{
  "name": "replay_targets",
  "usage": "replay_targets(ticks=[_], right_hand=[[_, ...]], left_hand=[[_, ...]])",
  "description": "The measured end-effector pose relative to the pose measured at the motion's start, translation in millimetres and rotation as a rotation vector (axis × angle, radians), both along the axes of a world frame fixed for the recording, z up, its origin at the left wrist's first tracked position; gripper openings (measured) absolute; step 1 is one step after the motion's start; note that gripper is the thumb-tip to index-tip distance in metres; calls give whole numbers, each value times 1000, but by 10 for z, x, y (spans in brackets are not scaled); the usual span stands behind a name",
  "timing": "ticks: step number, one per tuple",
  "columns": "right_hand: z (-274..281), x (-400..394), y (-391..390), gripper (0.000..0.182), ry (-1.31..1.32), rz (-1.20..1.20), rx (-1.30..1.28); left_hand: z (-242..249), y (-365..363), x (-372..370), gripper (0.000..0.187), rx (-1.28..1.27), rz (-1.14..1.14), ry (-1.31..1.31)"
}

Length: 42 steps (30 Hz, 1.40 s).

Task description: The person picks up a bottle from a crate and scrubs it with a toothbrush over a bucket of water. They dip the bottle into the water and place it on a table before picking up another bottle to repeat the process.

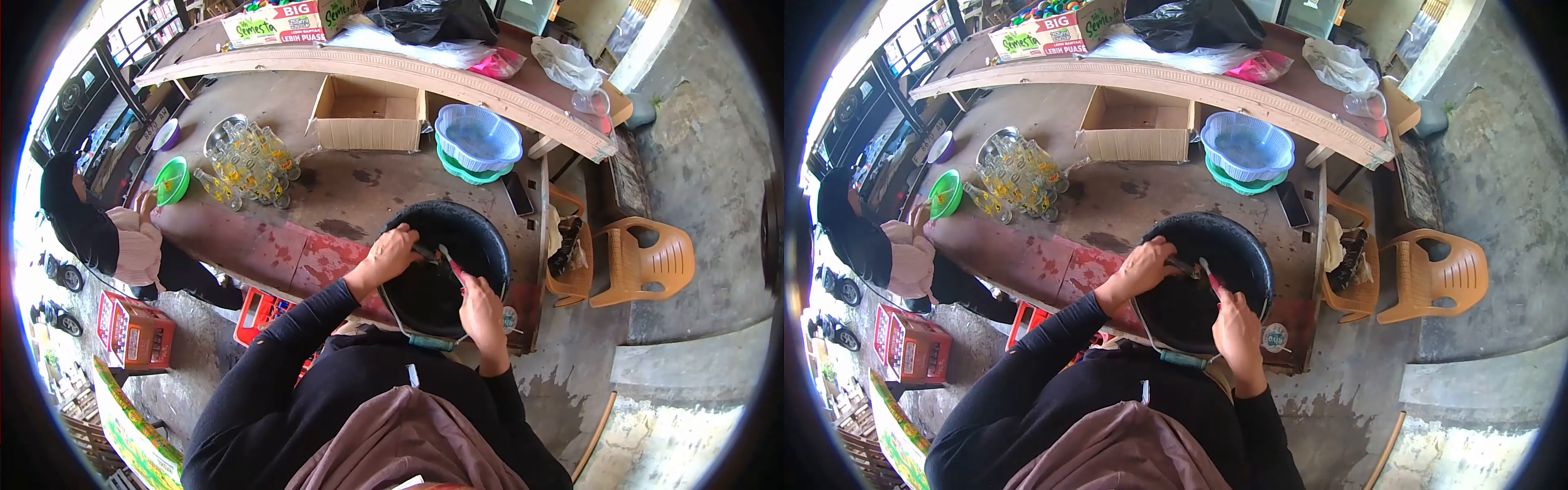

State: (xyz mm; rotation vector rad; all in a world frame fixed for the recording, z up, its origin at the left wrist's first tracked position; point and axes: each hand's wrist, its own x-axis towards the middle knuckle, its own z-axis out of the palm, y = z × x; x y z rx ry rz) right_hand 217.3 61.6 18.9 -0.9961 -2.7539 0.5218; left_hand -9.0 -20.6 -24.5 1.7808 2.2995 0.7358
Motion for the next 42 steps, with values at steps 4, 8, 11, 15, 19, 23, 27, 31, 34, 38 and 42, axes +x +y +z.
replay_targets(ticks=[4, 8, 11, 15, 19, 23, 27, 31, 34, 38, 42], right_hand=[[-94, 87, 130, 29, -9, -48, -14], [93, -4, 27, 30, 86, -32, -86], [7, -22, 83, 29, 114, -15, -112], [-149, -7, 153, 29, -135, -57, -11], [-110, -48, 6, 28, 203, 22, -151], [-150, -122, 80, 28, 48, 12, -126], [-333, -152, 242, 30, -75, 16, -59], [-211, -210, 51, 33, 266, 106, -218], [-218, -213, 97, 34, 230, 92, -188], [-373, -189, 270, 30, 88, -10, -124], [10, -168, -17, 27, 327, 140, -327]], left_hand=[[106, 16, -44, 32, 184, 101, -272], [196, -54, -73, 33, 201, 177, -371], [326, -169, -67, 33, 252, 165, -390], [538, -357, 4, 32, 266, 207, -381], [494, -478, 111, 30, 297, 213, -296], [455, -538, 184, 30, 310, 226, -223], [515, -614, 152, 29, 317, 238, -219], [525, -684, 118, 27, 295, 235, -211], [480, -731, 105, 22, 298, 184, -159], [500, -798, 112, 19, 326, 21, -12], [509, -812, 127, 20, 341, -16, 31]])
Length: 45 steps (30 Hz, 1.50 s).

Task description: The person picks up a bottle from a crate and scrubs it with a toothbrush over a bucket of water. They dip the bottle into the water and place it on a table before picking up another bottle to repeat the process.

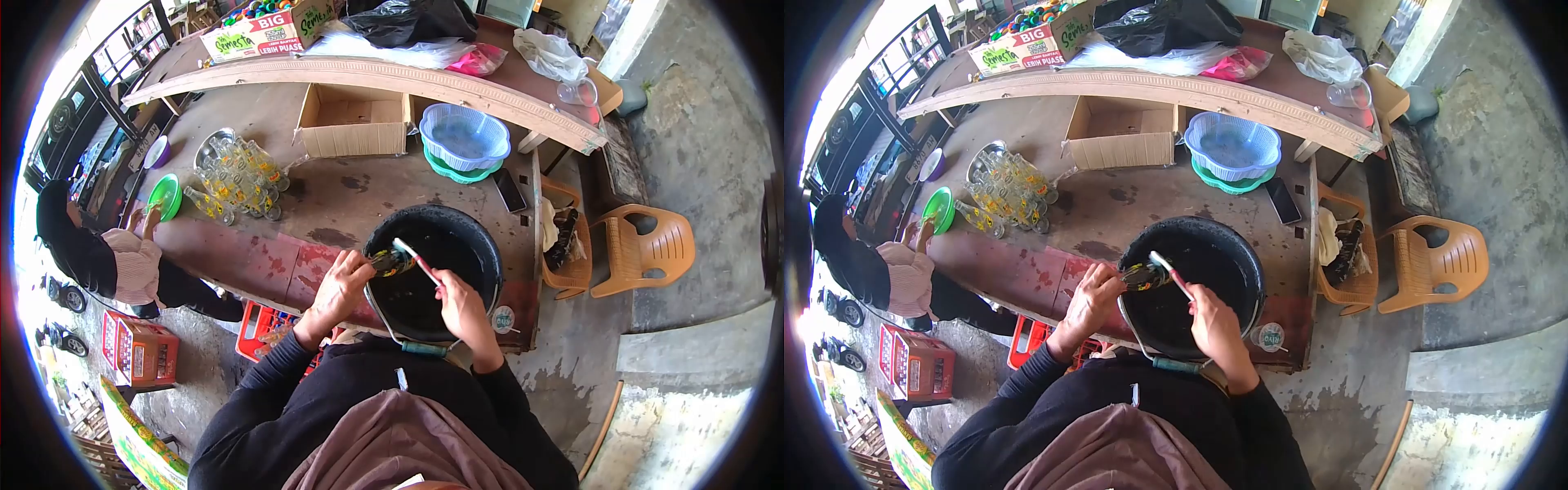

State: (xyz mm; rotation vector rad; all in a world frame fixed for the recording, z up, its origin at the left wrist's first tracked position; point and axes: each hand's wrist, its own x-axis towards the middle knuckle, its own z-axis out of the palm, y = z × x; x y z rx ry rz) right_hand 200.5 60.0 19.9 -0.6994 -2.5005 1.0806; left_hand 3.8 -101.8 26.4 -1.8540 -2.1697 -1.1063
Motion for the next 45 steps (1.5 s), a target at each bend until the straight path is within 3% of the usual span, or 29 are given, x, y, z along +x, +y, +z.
replay_targets(ticks=[3, 7, 10, 12, 16, 19, 21, 23, 25, 27, 30, 32, 35, 38, 39, 41, 44, 45], right_hand=[[104, 38, -51, 25, 3, 37, -33], [-234, -12, 243, 28, -355, -148, 159], [-312, -25, 316, 28, -403, -188, 200], [-198, 13, 199, 20, -245, -82, 159], [143, 69, -98, 37, 16, 101, -102], [54, 48, -38, 33, -54, -1, 26], [-179, 25, 111, 20, -247, -154, 249], [-371, 26, 217, 17, -361, -189, 273], [-227, 7, 116, 17, -243, -139, 305], [-99, 18, -34, 23, -131, -52, 130], [31, 23, -142, 19, 60, 53, -63], [-166, 9, -17, 21, -45, 22, 5], [-500, 8, 143, 21, -364, -110, 164], [-160, -12, -17, 25, -347, -102, 216], [-61, 3, -84, 24, -199, -52, 119], [91, 2, -195, 26, 34, 44, -62], [57, 18, -251, 25, 51, 57, -147], [-34, 24, -186, 25, -20, 9, -62]], left_hand=[[-9, 16, 12, 18, 5, 36, -35], [-173, 61, -5, 19, 37, 107, -151], [-216, 106, -2, 26, 36, 163, -191], [-167, 136, 61, 27, 32, 208, -250], [-155, 250, 85, 31, 37, 292, -294], [-123, 320, 94, 29, 11, 330, -325], [-136, 342, 77, 28, 6, 319, -340], [-182, 372, 63, 27, 19, 321, -366], [-202, 398, 16, 25, 19, 311, -420], [-207, 383, -24, 23, 11, 306, -475], [-240, 346, -58, 24, 61, 237, -325], [-312, 347, -67, 28, 9, 250, -461], [-161, 346, -12, 28, -25, 308, -405], [-130, 385, 0, 27, -3, 377, -220], [-169, 385, -27, 27, -3, 375, -221], [-292, 395, -101, 29, 31, 333, -336], [-303, 405, -108, 29, 36, 321, -538], [-283, 410, -106, 29, 35, 315, -537]])
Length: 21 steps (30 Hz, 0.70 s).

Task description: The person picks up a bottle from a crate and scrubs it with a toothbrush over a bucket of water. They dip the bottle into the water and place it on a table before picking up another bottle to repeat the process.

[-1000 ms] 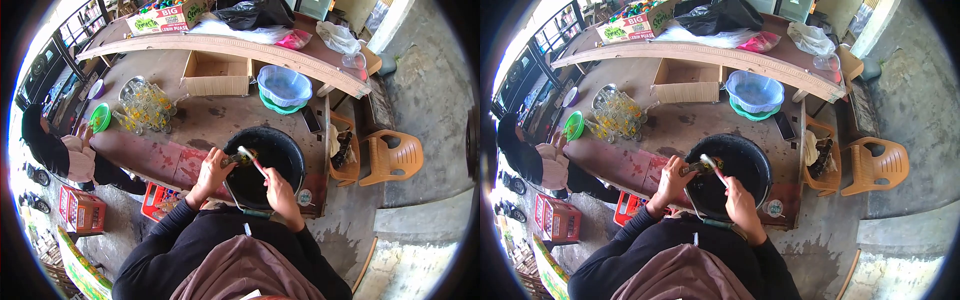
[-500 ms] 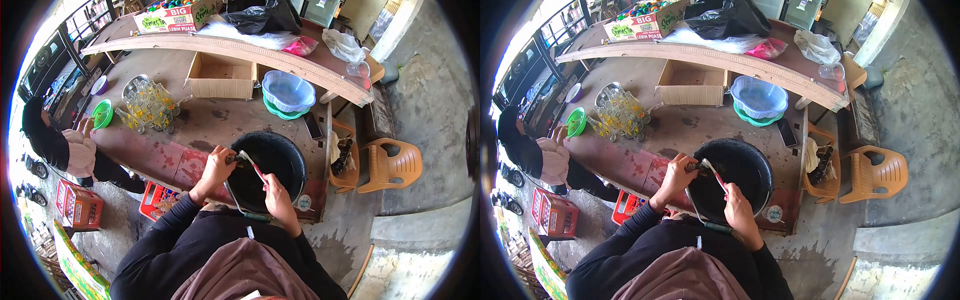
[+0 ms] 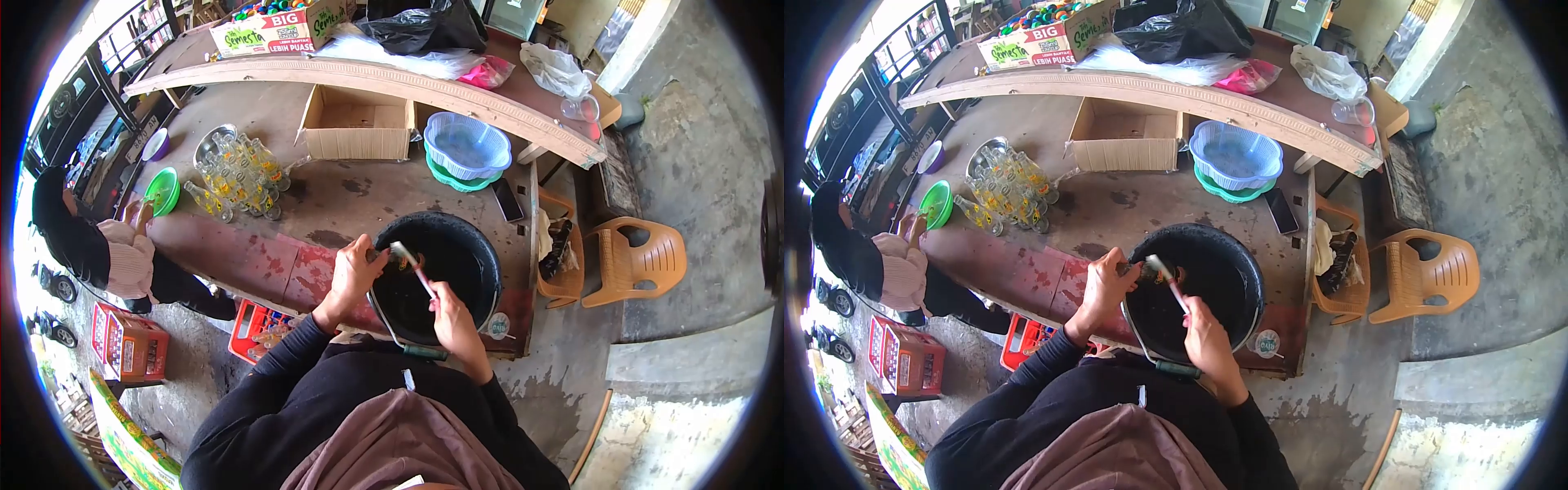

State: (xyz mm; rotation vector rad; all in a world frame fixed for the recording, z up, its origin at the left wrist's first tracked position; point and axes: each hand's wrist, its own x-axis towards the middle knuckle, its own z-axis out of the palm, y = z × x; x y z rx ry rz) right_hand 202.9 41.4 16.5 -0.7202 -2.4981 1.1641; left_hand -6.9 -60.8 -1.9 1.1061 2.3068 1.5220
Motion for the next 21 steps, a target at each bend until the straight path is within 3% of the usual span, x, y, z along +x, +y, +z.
replay_targets(ticks=[2, 4, 6, 9, 12, 14, 17, 21], right_hand=[[-167, 3, 106, 20, -212, -117, 244], [-261, -5, 214, 20, -294, -178, 263], [-192, 6, 183, 21, -279, -172, 266], [96, -4, -15, 32, 95, 0, 51], [79, 8, 15, 31, 52, -48, -38], [-147, 57, 194, 25, -130, -159, 84], [-210, 26, 254, 27, -386, -306, 234], [13, -14, 17, 27, -116, -148, 138]], left_hand=[[56, 0, 24, 31, 51, 17, -125], [76, -18, 20, 31, 44, 12, -131], [85, 0, -4, 31, 43, 12, -131], [73, -3, -29, 31, 59, -1, -153], [101, -17, -23, 26, 27, -35, -79], [158, -41, 7, 18, -50, -74, 159], [151, -101, 45, 15, -6, -173, 136], [123, -139, -8, 12, 28, -290, 199]])
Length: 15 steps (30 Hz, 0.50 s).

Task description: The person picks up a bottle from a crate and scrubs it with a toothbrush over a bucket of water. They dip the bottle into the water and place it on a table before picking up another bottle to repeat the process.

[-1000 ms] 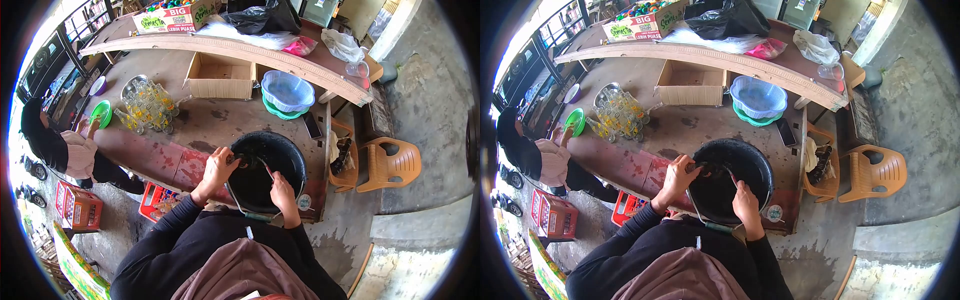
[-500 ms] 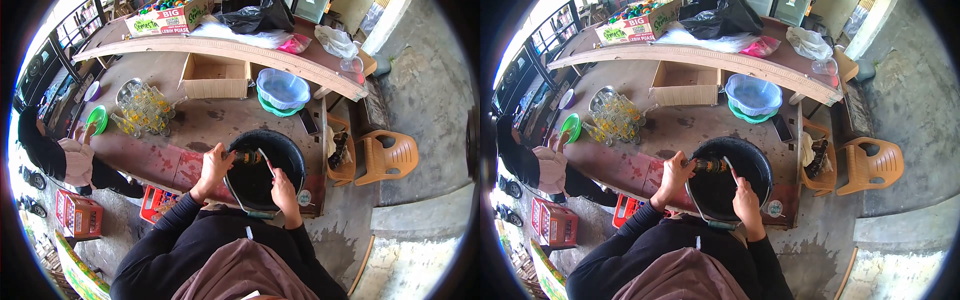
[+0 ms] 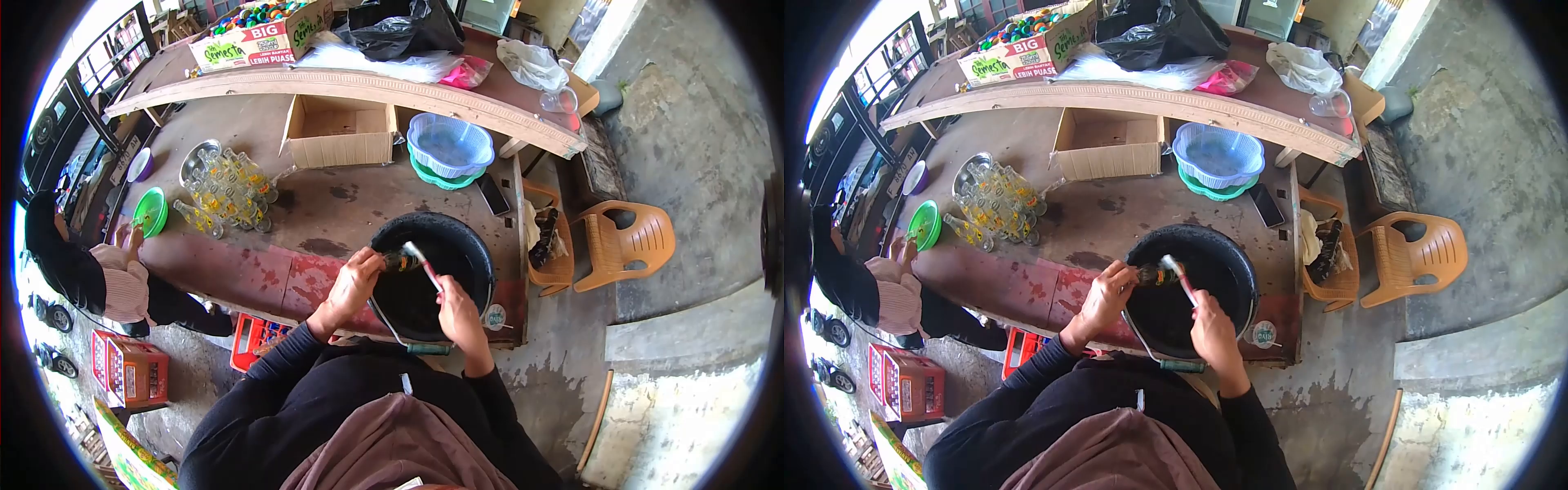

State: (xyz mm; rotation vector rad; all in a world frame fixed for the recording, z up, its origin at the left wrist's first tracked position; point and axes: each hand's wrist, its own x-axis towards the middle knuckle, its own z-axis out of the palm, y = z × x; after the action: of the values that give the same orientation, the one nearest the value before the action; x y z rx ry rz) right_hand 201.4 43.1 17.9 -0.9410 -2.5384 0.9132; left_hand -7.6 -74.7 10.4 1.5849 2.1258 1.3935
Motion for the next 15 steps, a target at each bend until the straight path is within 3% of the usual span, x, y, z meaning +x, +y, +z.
replay_targets(ticks=[3, 8, 10, 15], right_hand=[[167, 8, -129, 27, 196, 140, -149], [-393, 24, 214, 20, -180, -112, 11], [-279, 5, 167, 19, -243, -146, 28], [191, -40, -238, 25, 229, 135, -165]], left_hand=[[-57, 2, -44, 13, 56, -95, 112], [-95, -18, -63, 16, 68, -123, 156], [-113, -24, -85, 16, 68, -127, 152], [-111, 8, -144, 17, 81, -118, 150]])
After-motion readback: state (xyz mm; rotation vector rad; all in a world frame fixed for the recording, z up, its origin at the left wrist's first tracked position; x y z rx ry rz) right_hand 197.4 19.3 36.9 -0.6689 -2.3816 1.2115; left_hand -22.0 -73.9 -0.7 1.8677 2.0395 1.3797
